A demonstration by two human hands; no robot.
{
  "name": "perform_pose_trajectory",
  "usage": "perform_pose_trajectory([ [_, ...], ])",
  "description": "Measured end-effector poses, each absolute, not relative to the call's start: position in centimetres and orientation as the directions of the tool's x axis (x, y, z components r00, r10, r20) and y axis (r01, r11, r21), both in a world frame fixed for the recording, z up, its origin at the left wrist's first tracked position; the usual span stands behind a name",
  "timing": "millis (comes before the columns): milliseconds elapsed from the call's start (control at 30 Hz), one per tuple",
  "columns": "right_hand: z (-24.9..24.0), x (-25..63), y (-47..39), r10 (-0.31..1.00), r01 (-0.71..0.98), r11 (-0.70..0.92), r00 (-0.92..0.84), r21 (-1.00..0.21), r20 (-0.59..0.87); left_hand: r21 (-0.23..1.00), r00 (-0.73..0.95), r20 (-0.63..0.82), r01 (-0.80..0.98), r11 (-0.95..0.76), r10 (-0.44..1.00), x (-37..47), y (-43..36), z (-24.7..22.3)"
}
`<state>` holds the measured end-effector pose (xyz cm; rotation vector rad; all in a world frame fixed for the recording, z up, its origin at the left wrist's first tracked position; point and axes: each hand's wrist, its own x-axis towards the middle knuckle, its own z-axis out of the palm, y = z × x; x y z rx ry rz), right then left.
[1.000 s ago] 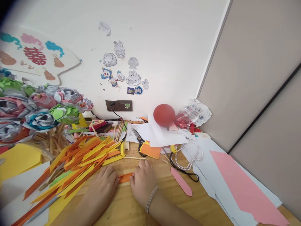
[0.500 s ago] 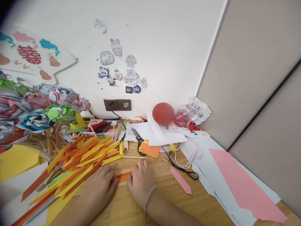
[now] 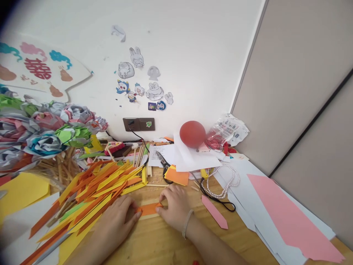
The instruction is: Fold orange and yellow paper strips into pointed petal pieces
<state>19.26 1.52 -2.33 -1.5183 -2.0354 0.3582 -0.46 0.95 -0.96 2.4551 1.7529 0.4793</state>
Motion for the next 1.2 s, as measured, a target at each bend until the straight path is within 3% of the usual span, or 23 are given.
perform_pose_trajectory([
  [133, -2.1, 19.6, 1.6, 0.929, 0.736, 0.364, -0.239, -0.571, 0.283, 0.260, 0.292, 0.206, 0.904, -0.340, 0.934, -0.6, 0.9, -1.3],
  [200, -1.9, 19.7, 1.5, 0.894, 0.721, 0.441, -0.303, -0.534, 0.329, 0.278, 0.321, 0.246, 0.880, -0.384, 0.915, -0.7, 0.9, -1.5],
  [333, -1.6, 19.7, 1.4, 0.737, 0.716, 0.657, -0.545, -0.236, 0.400, 0.252, 0.396, 0.360, 0.830, -0.497, 0.845, -0.7, 0.8, -1.9],
  [467, -1.9, 19.5, 1.8, 0.629, 0.691, 0.722, -0.673, 0.029, 0.389, 0.137, 0.500, 0.424, 0.788, -0.600, 0.755, -0.7, 0.8, -2.0],
  [600, -2.1, 19.1, 1.9, 0.579, 0.673, 0.721, -0.717, 0.167, 0.389, -0.039, 0.639, 0.414, 0.724, -0.689, 0.648, -0.7, 1.0, -1.8],
  [733, -2.0, 19.0, 1.7, 0.531, 0.634, 0.740, -0.755, 0.222, 0.384, -0.104, 0.671, 0.366, 0.718, -0.688, 0.645, -0.7, 1.1, -1.8],
  [867, -2.2, 19.0, 1.6, 0.527, 0.629, 0.753, -0.753, 0.193, 0.395, -0.105, 0.684, 0.352, 0.707, -0.699, 0.639, -0.6, 0.9, -2.1],
  [967, -2.3, 18.7, 1.5, 0.566, 0.654, 0.749, -0.714, 0.104, 0.411, -0.064, 0.668, 0.378, 0.709, -0.702, 0.641, -0.5, 0.7, -2.4],
  [1067, -2.2, 18.3, 1.3, 0.698, 0.729, 0.676, -0.588, -0.108, 0.409, 0.038, 0.597, 0.389, 0.751, -0.660, 0.702, -0.5, 0.8, -2.5],
  [1200, -2.2, 18.1, 1.4, 0.892, 0.795, 0.438, -0.327, -0.420, 0.311, 0.198, 0.458, 0.278, 0.833, -0.517, 0.844, -0.3, 1.2, -2.0],
])
